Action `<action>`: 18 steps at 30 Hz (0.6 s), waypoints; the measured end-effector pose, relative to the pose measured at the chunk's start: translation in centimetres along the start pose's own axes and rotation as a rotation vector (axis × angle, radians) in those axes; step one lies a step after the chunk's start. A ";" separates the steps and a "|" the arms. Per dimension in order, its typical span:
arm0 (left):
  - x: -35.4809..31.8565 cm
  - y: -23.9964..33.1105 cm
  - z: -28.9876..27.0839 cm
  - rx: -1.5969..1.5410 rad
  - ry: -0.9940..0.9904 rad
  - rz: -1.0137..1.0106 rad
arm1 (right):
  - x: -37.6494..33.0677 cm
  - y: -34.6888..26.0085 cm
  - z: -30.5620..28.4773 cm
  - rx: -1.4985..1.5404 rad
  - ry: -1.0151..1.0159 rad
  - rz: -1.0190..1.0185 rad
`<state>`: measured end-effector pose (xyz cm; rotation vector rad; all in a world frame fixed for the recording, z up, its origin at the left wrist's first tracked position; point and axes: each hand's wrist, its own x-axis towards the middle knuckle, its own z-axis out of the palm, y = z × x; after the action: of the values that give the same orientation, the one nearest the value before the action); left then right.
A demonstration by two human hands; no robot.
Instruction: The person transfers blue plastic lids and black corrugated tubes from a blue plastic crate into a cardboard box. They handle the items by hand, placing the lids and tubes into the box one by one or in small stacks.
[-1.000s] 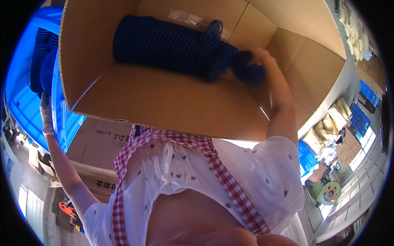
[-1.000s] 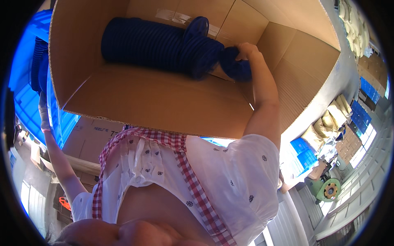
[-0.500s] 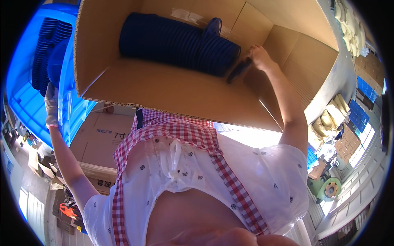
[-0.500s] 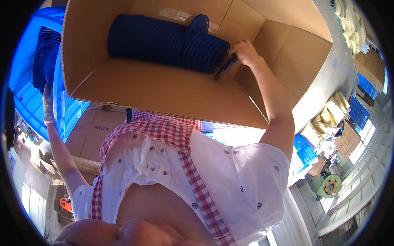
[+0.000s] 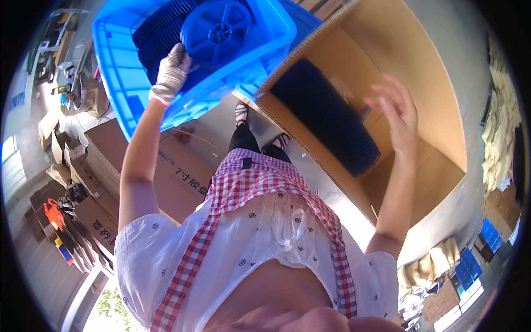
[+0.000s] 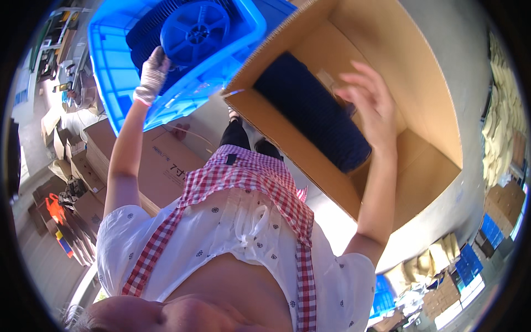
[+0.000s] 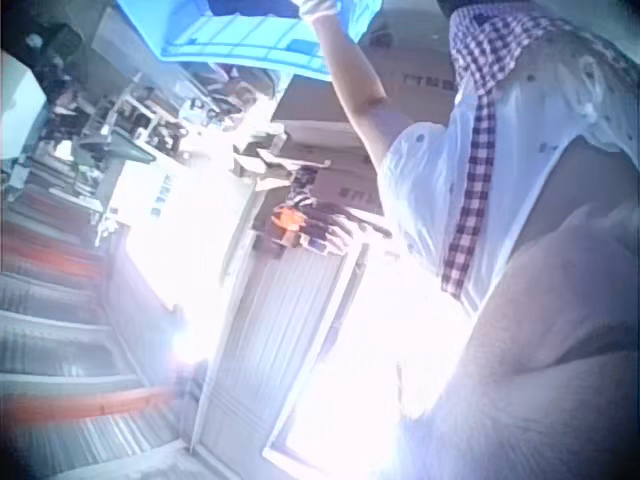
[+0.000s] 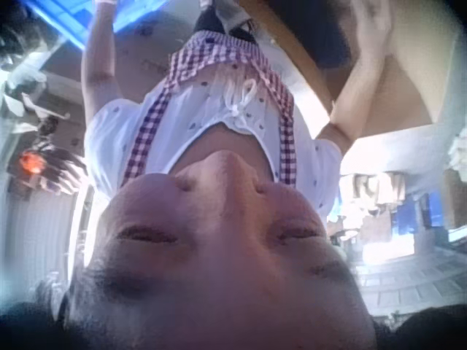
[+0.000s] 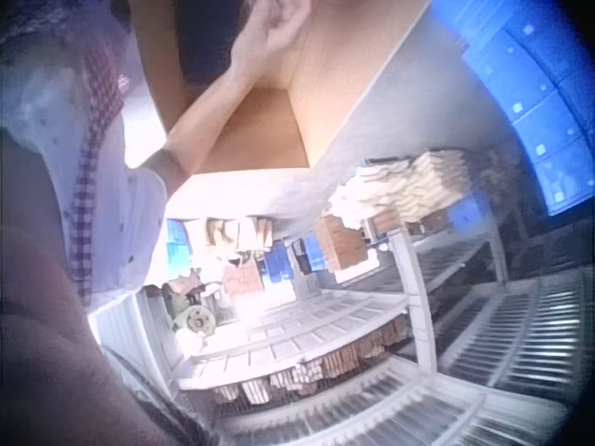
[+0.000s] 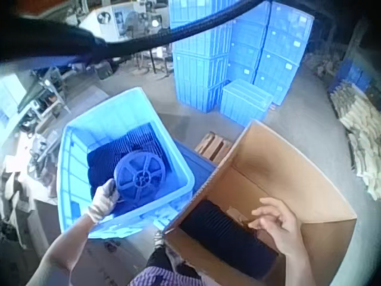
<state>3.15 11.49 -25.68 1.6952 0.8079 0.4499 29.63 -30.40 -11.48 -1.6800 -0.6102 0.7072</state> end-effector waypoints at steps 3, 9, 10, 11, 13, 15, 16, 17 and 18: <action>-0.4 0.5 1.6 0.233 0.100 0.270 | 5.4 -6.2 9.7 0.221 -0.297 -0.048; -2.1 5.4 0.3 0.343 0.225 0.487 | 14.7 -9.2 19.5 -0.490 -0.099 -0.442; -2.6 6.7 0.3 0.398 0.203 0.534 | 15.1 -10.6 19.8 -0.401 -0.158 -0.168; -3.0 7.9 0.0 0.498 0.205 0.626 | 14.9 -11.2 20.6 -0.217 -0.218 -0.089; -3.4 9.1 -0.2 0.615 0.169 0.818 | 14.7 -11.9 22.0 -0.082 -0.192 0.018; -3.4 9.7 -0.4 0.678 0.155 0.844 | 14.9 -11.9 22.6 -0.010 -0.152 0.065; -3.3 10.1 -0.4 0.710 0.161 0.867 | 15.2 -11.6 22.2 -0.010 -0.162 0.080; -3.2 10.0 -0.5 0.712 0.168 0.913 | 15.1 -11.1 21.8 0.003 -0.170 0.101; -3.0 9.8 -0.3 0.713 0.173 0.961 | 15.0 -10.8 21.1 -0.038 -0.150 0.070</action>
<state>3.59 8.39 -15.87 2.7144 0.1987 1.0512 24.12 -3.36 -6.31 -1.6998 -0.6761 0.8829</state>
